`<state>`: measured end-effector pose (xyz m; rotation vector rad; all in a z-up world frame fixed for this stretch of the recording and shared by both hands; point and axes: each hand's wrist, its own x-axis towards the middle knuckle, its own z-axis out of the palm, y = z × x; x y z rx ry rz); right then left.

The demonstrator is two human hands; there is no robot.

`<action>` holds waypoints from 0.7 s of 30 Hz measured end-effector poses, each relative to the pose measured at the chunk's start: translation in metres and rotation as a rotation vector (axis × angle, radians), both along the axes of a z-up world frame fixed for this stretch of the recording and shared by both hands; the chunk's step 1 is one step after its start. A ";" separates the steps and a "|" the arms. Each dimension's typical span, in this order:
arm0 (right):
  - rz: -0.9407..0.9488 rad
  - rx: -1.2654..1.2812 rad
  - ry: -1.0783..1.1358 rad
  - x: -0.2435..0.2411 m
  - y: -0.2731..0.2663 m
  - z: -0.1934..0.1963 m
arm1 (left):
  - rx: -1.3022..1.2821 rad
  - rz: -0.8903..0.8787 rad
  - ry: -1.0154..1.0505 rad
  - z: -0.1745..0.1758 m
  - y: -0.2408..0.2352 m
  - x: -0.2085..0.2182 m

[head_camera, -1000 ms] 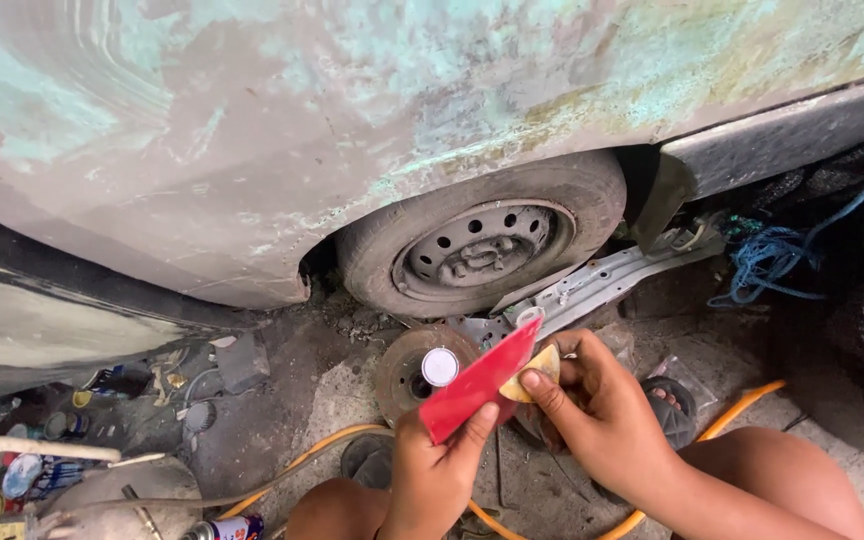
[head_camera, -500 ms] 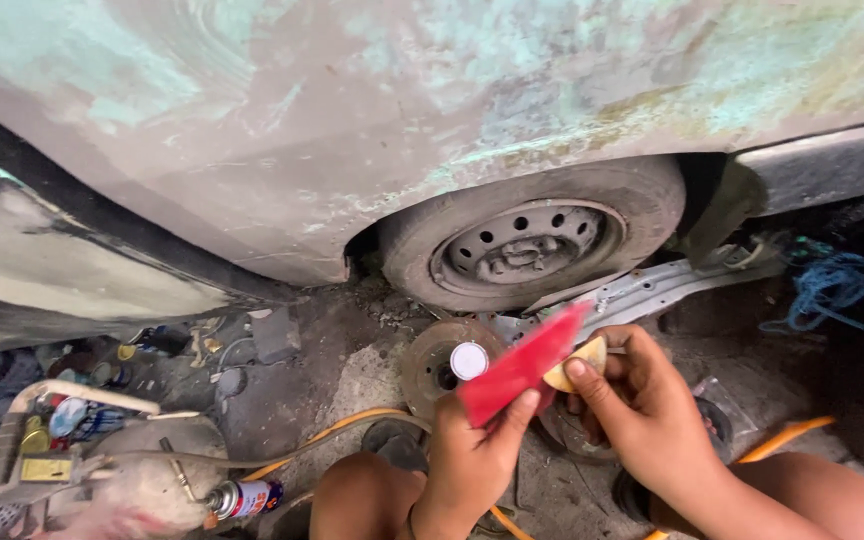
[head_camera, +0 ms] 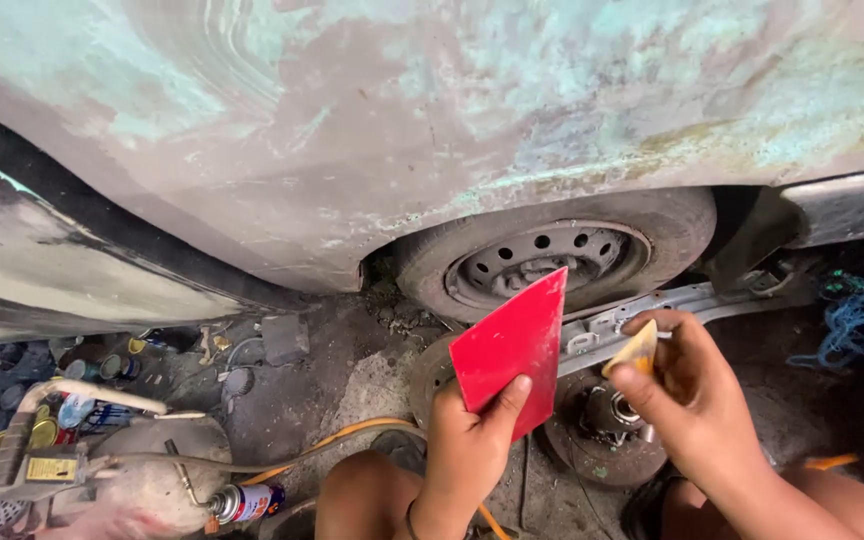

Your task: The person scrapes the lower side panel of a car near the wheel well using a red plastic scraper. They hold the scraper in their left hand and use a yellow tool in their right hand to assist in removing dried material from the vehicle's surface.

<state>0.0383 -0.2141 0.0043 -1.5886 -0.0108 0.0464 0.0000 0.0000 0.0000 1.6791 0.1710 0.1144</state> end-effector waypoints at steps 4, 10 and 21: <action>-0.035 -0.124 0.000 0.012 0.004 -0.004 | 0.013 0.011 -0.064 0.001 0.001 0.010; -0.024 -0.004 0.006 0.021 0.003 -0.007 | -0.001 0.016 0.008 0.003 0.002 0.015; 0.026 0.112 -0.045 -0.014 0.002 -0.007 | 0.006 0.006 -0.045 0.012 -0.006 -0.016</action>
